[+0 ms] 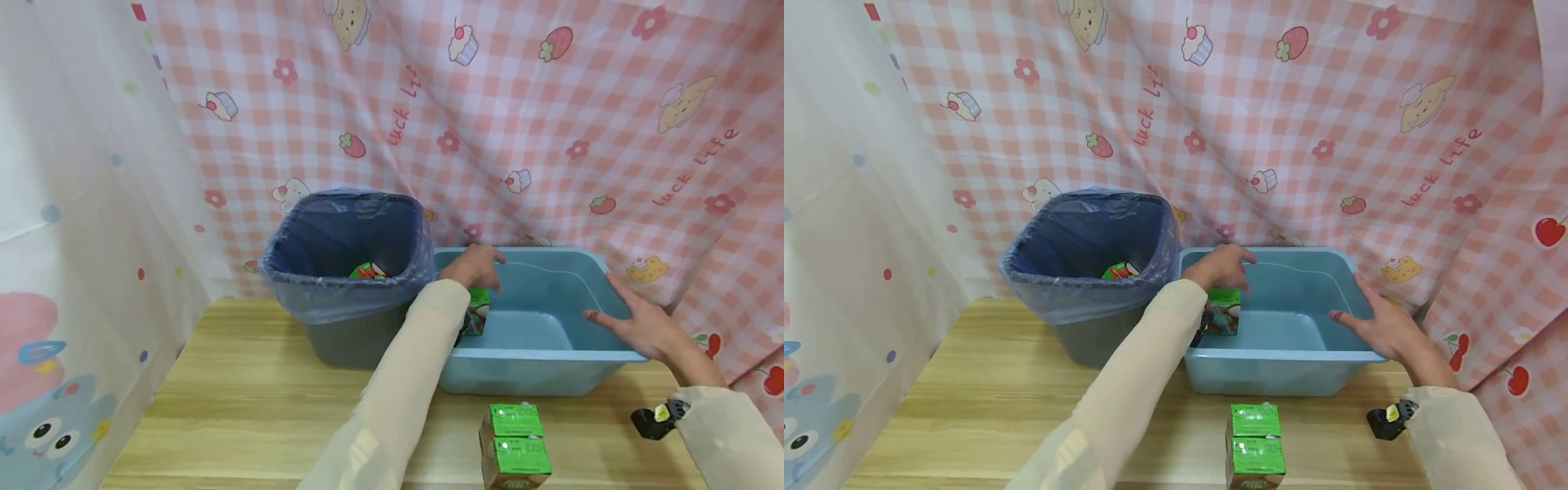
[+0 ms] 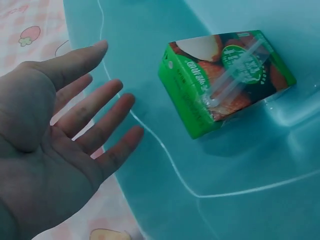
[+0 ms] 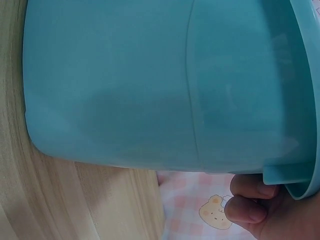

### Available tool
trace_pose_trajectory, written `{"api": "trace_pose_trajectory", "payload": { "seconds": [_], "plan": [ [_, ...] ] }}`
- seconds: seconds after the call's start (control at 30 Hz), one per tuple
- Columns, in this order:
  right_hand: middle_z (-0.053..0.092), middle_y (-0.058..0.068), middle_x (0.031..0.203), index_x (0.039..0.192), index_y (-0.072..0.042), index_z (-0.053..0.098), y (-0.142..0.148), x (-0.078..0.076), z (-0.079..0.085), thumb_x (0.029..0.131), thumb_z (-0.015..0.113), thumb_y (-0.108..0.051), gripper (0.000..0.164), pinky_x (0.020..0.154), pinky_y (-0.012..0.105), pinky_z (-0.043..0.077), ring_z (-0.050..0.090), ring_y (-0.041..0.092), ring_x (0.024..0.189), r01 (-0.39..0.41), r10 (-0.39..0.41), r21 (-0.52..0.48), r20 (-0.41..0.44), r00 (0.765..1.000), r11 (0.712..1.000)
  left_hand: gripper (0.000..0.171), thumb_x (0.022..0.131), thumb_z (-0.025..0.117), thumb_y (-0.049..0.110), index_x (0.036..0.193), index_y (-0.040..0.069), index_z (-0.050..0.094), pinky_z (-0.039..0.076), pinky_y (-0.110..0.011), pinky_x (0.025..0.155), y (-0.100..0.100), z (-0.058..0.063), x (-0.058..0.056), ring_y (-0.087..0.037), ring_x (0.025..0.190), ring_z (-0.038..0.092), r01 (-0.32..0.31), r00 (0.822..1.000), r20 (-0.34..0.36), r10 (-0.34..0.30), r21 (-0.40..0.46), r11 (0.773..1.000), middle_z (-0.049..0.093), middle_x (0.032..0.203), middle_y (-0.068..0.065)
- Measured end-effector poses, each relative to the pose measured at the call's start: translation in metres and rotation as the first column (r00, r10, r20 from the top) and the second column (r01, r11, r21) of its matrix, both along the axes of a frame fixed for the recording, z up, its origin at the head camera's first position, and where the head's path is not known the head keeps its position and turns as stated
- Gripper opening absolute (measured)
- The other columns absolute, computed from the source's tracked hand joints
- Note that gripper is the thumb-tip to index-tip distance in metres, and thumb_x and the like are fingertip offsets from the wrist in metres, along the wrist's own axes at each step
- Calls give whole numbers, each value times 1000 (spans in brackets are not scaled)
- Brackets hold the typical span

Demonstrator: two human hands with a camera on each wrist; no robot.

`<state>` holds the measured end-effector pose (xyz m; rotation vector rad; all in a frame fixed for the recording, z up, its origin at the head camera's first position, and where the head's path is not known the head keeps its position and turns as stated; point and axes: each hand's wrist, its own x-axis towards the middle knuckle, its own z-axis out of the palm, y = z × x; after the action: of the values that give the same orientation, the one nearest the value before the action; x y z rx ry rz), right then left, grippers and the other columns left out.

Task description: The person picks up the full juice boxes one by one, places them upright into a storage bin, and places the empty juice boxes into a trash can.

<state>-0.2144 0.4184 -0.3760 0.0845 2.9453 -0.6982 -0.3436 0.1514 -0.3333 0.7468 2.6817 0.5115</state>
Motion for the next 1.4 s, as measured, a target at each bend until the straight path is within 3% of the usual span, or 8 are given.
{"api": "trace_pose_trajectory", "payload": {
  "seconds": [0.37,0.7,1.0,1.23,1.4],
  "plan": [
    [11,47,149,157,-12,-11,-2,1,1,96,49,-61,100,93,79,30,26,73,124,1,-1,12,-7,1000,1000,43,92,69,19,135,19,62,46,-22,92,3,18,9,-11,123,52,89,995,-48,-85,87,992,54,142,4],
    [9,47,149,156,-11,-13,4,0,0,97,47,-61,99,91,80,29,25,74,123,-2,2,25,-3,1000,1000,30,97,63,26,127,24,66,48,-19,83,7,35,31,-4,102,58,191,981,-32,-189,74,979,62,122,9],
    [6,47,149,156,-9,-14,2,-2,2,98,46,-59,98,91,81,28,25,74,122,-7,6,18,7,1000,1000,27,96,66,30,122,24,67,47,-16,85,-4,45,54,0,104,59,246,969,-22,-245,145,958,66,117,11],
    [3,47,149,155,-9,-16,-1,-2,3,98,46,-61,99,89,81,29,26,74,120,-6,5,8,26,1000,1000,28,96,65,31,123,25,66,47,-15,80,-23,48,76,2,97,61,325,943,12,-333,192,926,69,108,12],
    [3,46,150,155,-9,-16,-3,-1,4,99,45,-60,98,89,80,30,27,73,119,-15,15,11,27,1000,1000,29,98,64,30,126,24,65,46,-11,79,-39,51,96,4,95,61,426,902,-18,-432,216,879,70,103,14]
  ]
}}
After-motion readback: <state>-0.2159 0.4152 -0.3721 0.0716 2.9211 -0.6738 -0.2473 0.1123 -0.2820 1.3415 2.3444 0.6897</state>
